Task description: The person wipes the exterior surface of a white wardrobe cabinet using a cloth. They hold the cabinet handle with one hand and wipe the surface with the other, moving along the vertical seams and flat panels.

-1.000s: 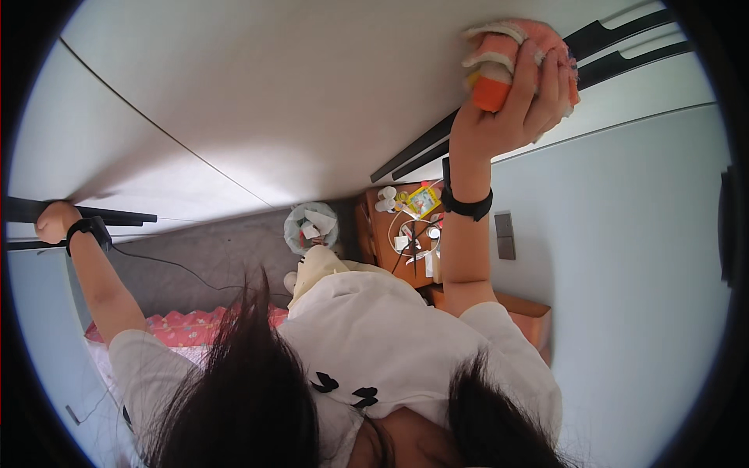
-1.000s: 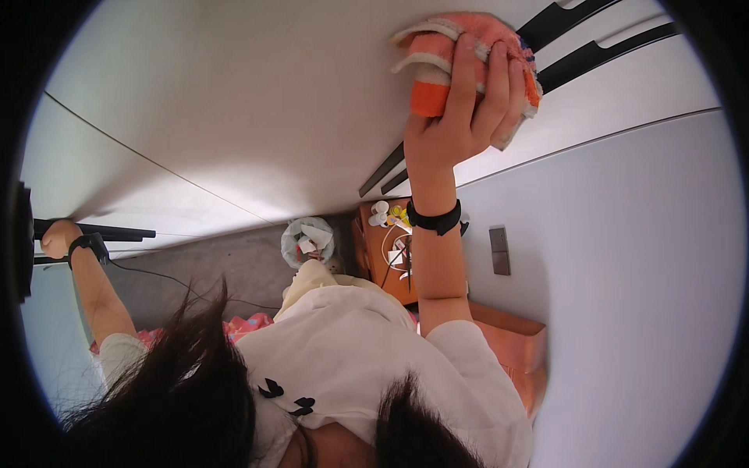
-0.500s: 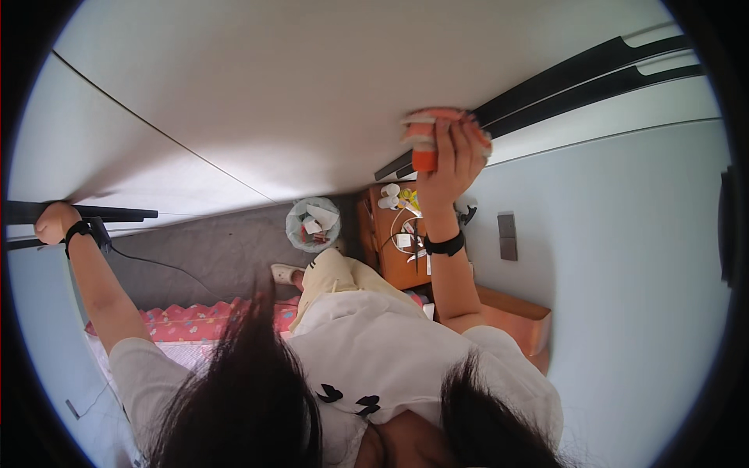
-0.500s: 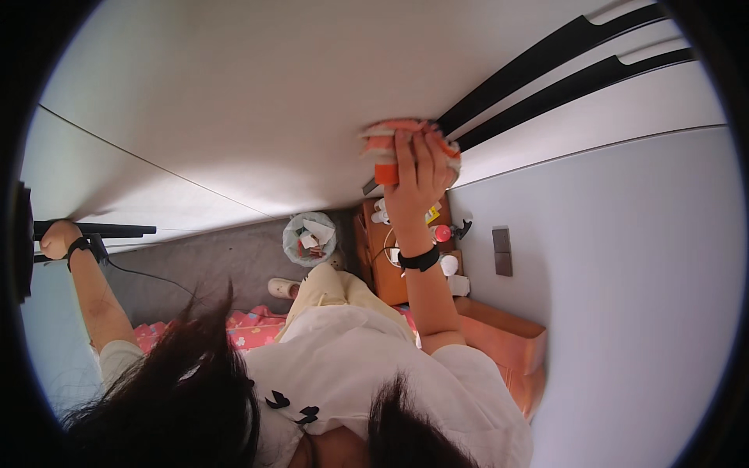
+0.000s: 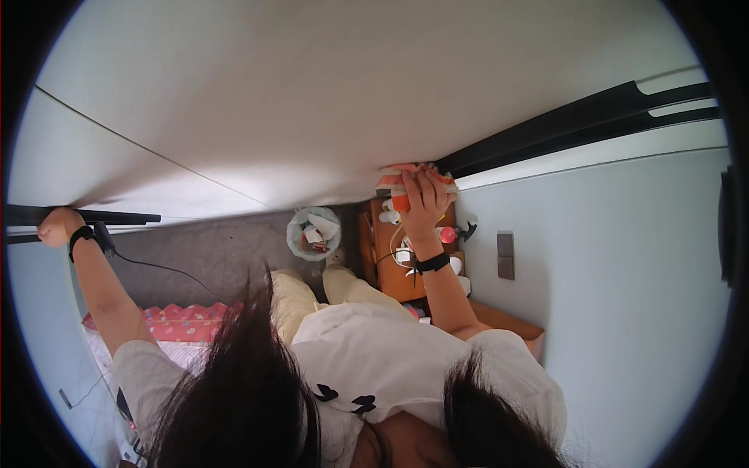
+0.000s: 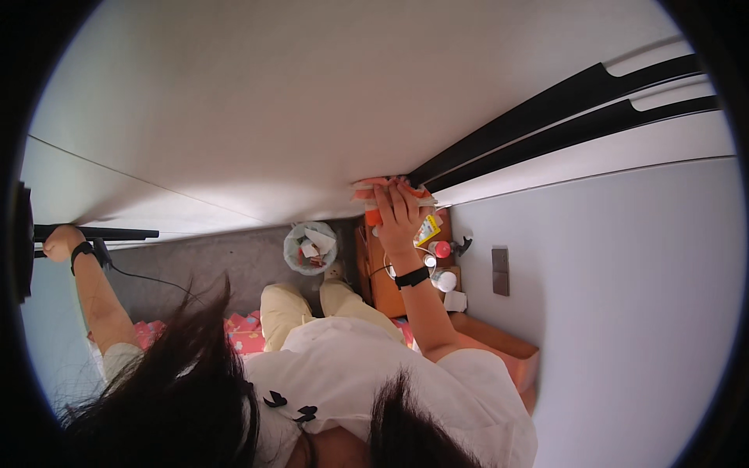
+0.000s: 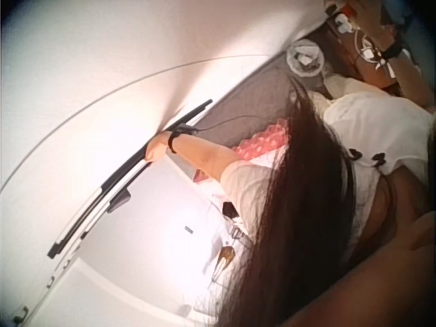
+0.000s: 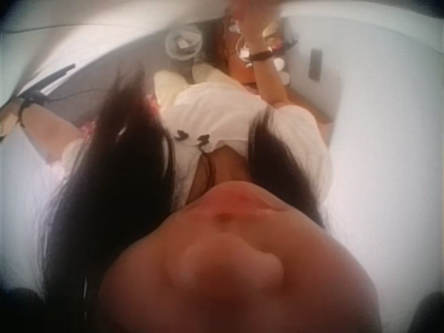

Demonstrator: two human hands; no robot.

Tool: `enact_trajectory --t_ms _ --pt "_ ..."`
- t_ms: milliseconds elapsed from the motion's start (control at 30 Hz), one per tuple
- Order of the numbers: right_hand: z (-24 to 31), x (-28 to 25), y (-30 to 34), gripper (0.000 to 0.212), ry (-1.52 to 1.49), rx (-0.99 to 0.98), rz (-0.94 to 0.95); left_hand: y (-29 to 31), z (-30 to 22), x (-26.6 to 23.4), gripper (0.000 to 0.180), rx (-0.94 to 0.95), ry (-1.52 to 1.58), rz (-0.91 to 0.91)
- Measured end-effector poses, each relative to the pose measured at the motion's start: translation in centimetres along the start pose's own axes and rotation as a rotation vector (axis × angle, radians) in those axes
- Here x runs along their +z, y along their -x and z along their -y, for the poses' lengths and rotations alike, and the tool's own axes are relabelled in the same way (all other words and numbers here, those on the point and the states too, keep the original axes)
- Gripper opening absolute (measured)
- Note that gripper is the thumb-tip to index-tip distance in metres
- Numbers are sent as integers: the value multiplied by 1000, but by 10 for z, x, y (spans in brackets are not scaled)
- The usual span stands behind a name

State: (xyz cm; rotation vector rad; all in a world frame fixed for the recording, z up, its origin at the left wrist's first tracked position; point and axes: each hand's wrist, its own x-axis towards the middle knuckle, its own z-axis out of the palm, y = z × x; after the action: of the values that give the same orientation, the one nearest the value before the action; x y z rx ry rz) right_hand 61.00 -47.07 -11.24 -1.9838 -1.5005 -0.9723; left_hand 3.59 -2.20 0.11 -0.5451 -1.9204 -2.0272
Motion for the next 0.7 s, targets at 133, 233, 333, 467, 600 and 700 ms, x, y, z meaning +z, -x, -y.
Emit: enact_trajectory --t_ms 133,233,333,467,600,700 --pt "-1 2 2 34 -6 0 -1 9 -6 -10 44 34 51 12" --pt "1 0 1 34 -12 18 -5 7 -5 -10 45 71 28 -13" --pt "3 0 1 36 -32 52 27 13 -14 -11 46 39 40 -3" --pt "0 0 11 42 -76 54 190 10 -20 -11 47 5 25 17" --pt "-1 -2 16 43 -101 43 226 16 -18 -5 47 80 9 1" --pt "2 -15 11 41 -181 118 323 18 -16 0 46 77 40 -20"
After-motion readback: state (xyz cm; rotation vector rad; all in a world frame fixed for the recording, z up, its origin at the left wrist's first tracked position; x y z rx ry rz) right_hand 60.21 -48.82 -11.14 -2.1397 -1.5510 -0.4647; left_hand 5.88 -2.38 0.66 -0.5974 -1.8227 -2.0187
